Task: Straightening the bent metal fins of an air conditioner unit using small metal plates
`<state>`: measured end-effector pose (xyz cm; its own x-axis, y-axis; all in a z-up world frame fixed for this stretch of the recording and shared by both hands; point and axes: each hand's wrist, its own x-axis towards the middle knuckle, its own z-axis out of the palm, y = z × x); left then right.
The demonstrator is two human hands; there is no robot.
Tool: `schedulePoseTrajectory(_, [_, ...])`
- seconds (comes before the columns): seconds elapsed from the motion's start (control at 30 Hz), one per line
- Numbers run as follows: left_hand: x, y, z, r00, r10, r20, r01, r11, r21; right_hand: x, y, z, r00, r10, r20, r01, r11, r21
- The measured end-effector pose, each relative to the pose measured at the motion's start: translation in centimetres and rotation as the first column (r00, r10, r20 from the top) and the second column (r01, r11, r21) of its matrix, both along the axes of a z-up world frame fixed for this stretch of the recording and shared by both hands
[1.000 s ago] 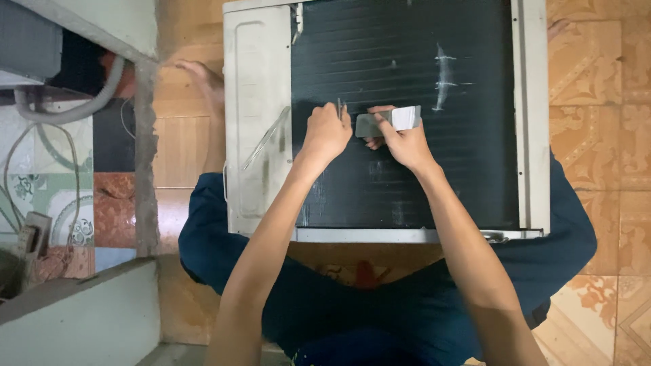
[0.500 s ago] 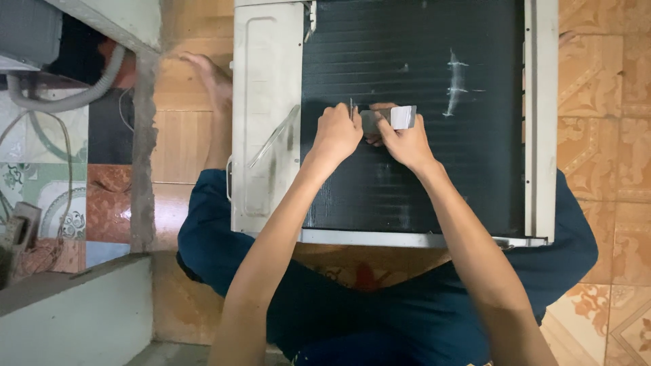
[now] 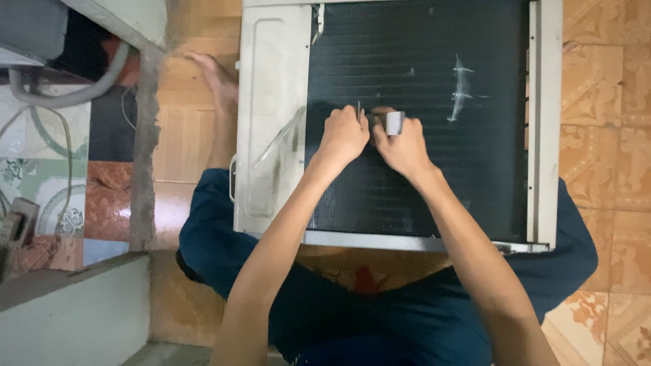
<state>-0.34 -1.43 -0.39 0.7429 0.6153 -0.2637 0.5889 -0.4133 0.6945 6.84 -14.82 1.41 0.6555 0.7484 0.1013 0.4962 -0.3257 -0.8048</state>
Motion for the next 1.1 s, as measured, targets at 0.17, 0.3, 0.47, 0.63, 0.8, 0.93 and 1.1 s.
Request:
schedulePoseTrajectory(0.17, [-0.6, 0.2, 0.7, 0.997, -0.054, -0.053, 0.054, 0.998, 0.011, 1.2, 2.5, -1.6, 0.997, -0.007, 0.077, 0.026, 0.968, -0.249])
schedulePoseTrajectory(0.3, [-0.8, 0.0, 1.2, 0.999, -0.026, -0.038, 0.026, 1.0, -0.005, 1.1, 3.1, 0.7, 0.999, -0.003, -0.033, -0.007, 0.954, -0.298])
schedulePoseTrajectory(0.47, [0.0, 1.4, -0.9, 0.999, -0.034, 0.023, 0.035, 0.999, -0.02, 0.2, 2.0, 4.4, 0.986, 0.044, -0.163, -0.073, 0.982, -0.174])
schedulePoseTrajectory(0.63, [-0.2, 1.1, -0.1, 0.995, -0.092, -0.028, 0.092, 0.996, 0.006, 1.1, 0.9, 2.4, 0.949, 0.076, -0.306, -0.067, 0.997, 0.038])
schedulePoseTrajectory(0.8, [-0.4, -0.7, 2.2, 0.996, -0.051, -0.07, 0.053, 0.998, 0.029, 3.4, 0.5, -1.5, 0.887, 0.218, -0.407, -0.147, 0.969, 0.2])
schedulePoseTrajectory(0.93, [-0.1, -0.2, 1.3, 0.991, -0.076, -0.107, 0.079, 0.997, 0.019, 3.9, -0.3, -3.7, 0.816, 0.216, -0.537, -0.081, 0.961, 0.263])
schedulePoseTrajectory(1.1, [0.0, -0.5, 1.4, 0.984, -0.039, -0.174, 0.051, 0.997, 0.065, 4.5, -1.9, -5.2, 0.72, 0.063, -0.691, 0.233, 0.916, 0.327])
